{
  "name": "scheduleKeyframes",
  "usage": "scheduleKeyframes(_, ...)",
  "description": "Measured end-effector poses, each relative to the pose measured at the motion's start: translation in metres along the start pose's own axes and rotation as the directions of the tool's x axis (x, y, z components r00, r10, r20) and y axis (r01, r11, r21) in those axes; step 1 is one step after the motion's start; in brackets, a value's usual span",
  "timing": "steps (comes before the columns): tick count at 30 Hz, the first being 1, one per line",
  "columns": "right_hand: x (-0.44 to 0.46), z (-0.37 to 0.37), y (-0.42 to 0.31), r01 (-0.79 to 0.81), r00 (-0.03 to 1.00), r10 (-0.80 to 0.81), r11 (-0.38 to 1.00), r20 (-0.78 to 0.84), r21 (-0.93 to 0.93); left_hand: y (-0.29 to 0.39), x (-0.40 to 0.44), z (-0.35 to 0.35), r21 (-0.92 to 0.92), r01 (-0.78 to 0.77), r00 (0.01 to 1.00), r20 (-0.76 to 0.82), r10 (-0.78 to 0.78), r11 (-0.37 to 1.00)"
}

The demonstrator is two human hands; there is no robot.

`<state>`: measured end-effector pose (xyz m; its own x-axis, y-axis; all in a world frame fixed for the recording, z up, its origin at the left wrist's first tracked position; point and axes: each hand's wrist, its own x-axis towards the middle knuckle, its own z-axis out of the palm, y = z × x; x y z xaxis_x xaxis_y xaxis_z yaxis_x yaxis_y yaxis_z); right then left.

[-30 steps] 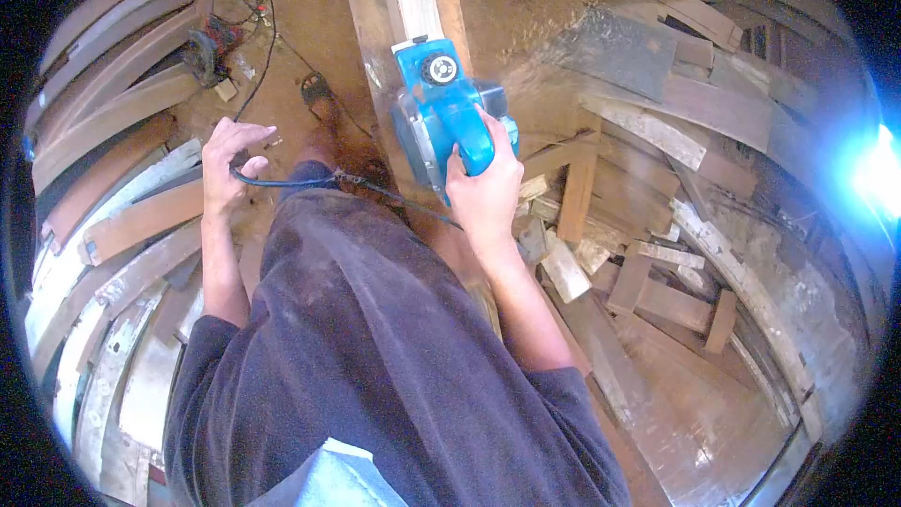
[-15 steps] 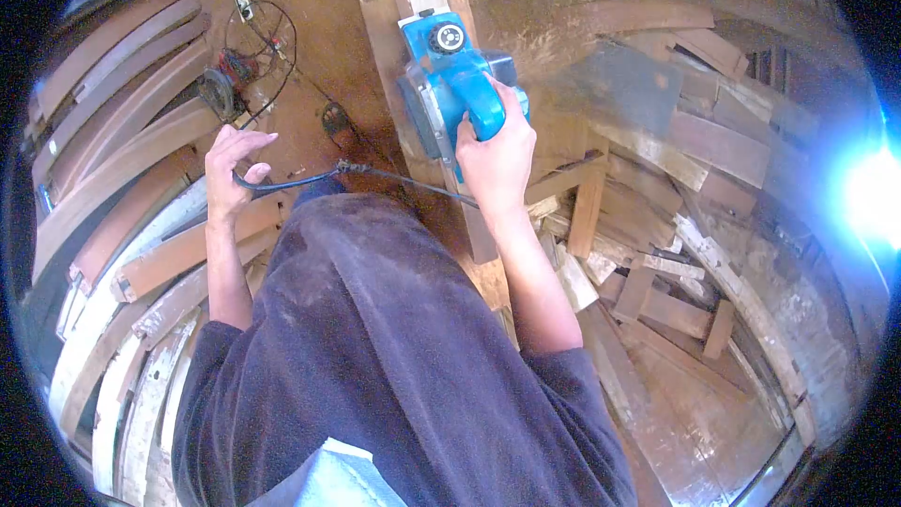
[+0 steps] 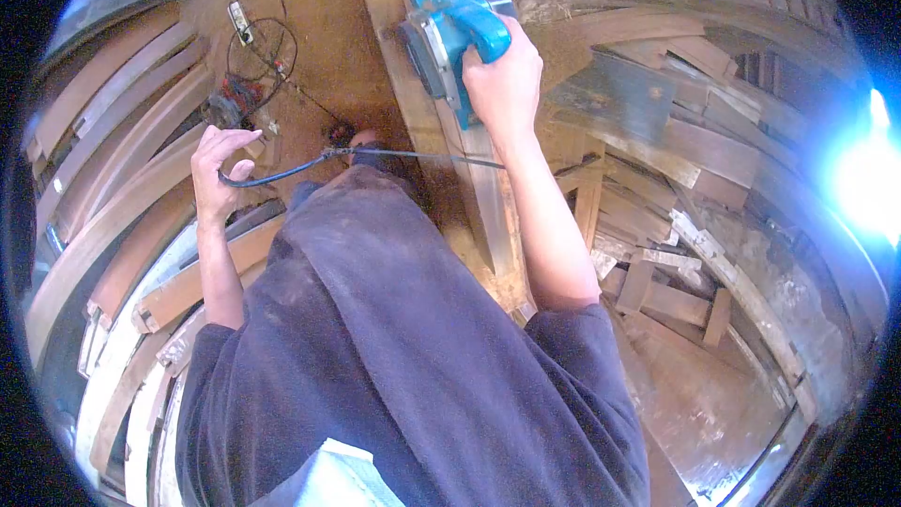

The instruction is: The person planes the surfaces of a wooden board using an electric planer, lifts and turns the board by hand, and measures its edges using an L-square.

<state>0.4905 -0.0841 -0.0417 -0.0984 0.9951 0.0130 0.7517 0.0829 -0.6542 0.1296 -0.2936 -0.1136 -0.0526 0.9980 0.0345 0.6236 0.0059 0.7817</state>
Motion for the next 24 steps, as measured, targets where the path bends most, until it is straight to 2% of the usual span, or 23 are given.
scheduleKeyframes(5,0.041,0.018,-0.008,0.067,0.996,-0.07,0.996,-0.05,-0.065,-0.013,0.01,-0.012,0.011,-0.014,1.0,-0.026,0.014,1.0)
scheduleKeyframes(7,0.054,0.021,-0.021,0.003,1.0,-0.004,0.998,-0.012,-0.06,-0.014,0.015,-0.019,0.002,-0.005,0.999,-0.041,0.005,1.0)
scheduleKeyframes(13,0.095,0.036,-0.032,0.008,0.999,-0.01,0.999,-0.041,-0.051,-0.028,0.041,-0.037,-0.031,0.002,0.996,-0.085,-0.005,1.0)
scheduleKeyframes(24,0.204,0.081,-0.074,0.016,0.998,-0.019,0.999,-0.064,-0.044,-0.06,0.142,-0.075,-0.009,0.027,0.997,-0.074,-0.027,1.0)
